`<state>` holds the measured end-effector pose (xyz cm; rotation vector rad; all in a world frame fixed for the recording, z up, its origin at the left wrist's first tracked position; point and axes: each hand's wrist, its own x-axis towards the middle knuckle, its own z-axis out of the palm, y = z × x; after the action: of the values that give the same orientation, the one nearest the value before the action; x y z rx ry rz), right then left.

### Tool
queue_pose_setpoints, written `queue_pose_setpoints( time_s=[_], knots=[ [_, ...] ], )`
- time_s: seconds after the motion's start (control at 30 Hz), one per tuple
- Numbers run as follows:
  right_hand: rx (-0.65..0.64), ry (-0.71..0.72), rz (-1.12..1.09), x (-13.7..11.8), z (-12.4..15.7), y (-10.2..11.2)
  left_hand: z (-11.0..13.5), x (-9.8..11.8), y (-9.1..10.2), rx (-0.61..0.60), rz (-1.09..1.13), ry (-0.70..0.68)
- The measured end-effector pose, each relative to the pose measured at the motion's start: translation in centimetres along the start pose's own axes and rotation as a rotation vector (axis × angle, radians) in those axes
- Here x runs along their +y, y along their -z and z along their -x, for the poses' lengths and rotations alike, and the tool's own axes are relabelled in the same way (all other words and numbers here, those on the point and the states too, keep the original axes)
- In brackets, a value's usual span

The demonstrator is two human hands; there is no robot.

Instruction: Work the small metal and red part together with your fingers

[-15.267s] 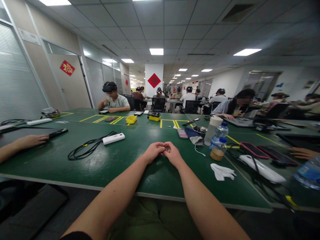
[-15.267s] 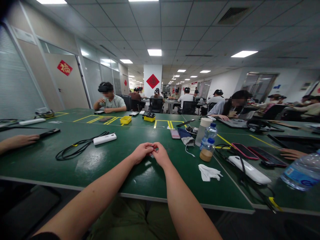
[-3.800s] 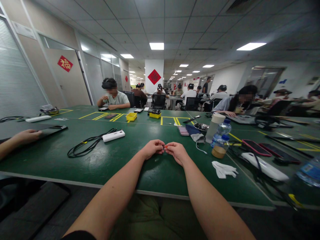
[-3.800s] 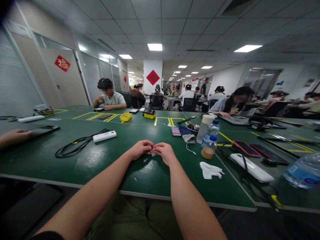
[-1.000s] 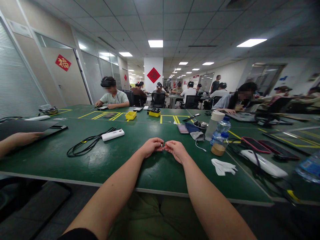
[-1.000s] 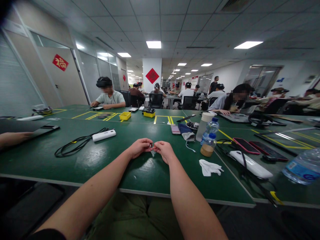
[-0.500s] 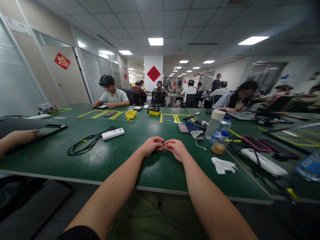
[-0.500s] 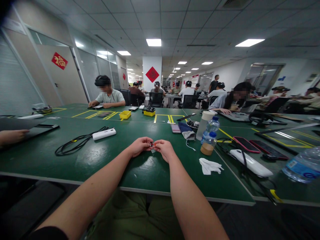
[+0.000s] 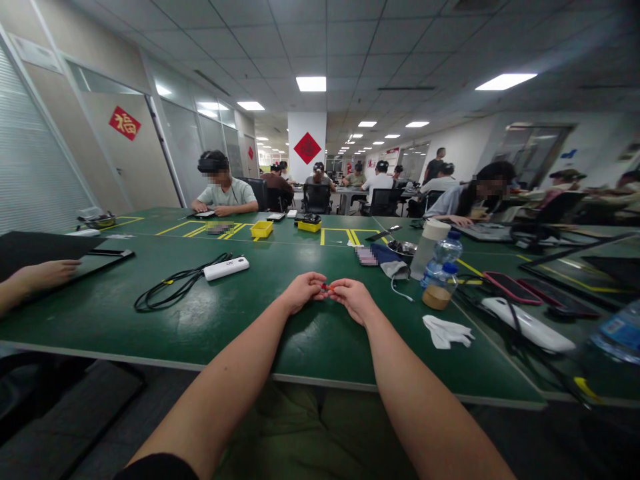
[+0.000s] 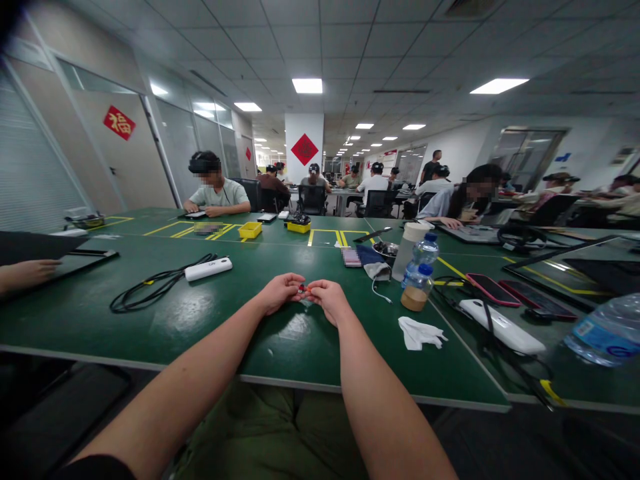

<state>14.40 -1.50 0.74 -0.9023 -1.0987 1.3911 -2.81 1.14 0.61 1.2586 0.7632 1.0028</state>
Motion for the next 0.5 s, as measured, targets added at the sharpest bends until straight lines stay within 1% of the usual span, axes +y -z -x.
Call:
queue_pose_setpoints(
  time_s=[0.17,0.5],
  knots=[
    [0.005,0.009,0.004,0.05,-0.03,-0.04,-0.05,-0.06,0.07,0.014,0.003,0.018],
    [0.013,0.011,0.004,-0.22,0.12,-0.11,0.58,0.56,-0.24,-0.013,0.019,0.018]
  ],
)
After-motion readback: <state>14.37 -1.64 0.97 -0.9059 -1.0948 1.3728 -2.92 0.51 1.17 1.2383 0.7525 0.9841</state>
